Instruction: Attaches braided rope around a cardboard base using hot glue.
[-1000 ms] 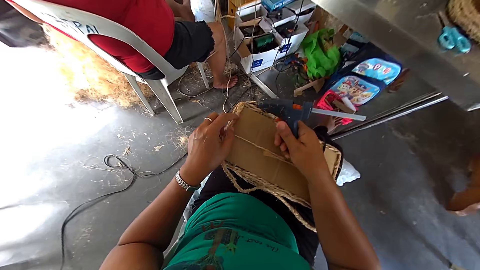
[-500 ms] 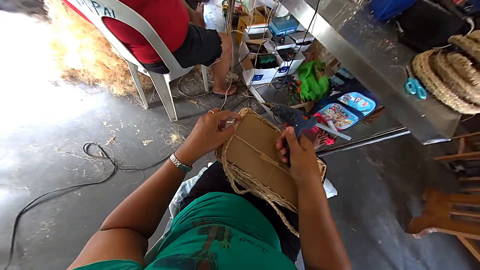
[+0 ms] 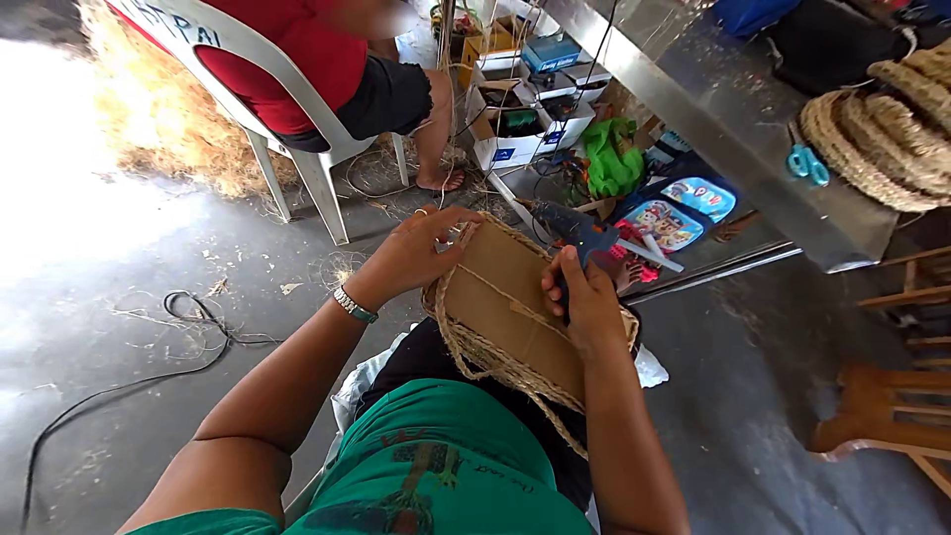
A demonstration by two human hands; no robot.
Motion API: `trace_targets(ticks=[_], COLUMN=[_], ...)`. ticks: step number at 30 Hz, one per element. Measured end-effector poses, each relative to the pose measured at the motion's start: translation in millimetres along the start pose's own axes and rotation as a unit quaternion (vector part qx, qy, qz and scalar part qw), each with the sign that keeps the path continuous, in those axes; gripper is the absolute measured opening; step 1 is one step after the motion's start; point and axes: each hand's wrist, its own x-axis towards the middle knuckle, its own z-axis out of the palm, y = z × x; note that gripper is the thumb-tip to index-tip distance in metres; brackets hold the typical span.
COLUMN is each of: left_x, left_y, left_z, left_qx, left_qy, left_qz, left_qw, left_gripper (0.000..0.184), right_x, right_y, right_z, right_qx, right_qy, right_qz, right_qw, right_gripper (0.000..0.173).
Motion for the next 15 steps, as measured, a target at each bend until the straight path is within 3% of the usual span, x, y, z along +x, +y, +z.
trace_targets(ticks=[15], left_x=[7.6], left_y=[-8.1], left_z=[-0.1], left_qx=[-0.030], left_qy=[-0.025], left_qz=[0.012], left_qw=[0.999], left_gripper=[0.050], right_x=[-0.2], right_y=[0.5], right_z=[0.3], right_qx=[0.022], right_qy=[-0.010], right_qz=[0.002], right_qw=[1.000], right_gripper=[0.033])
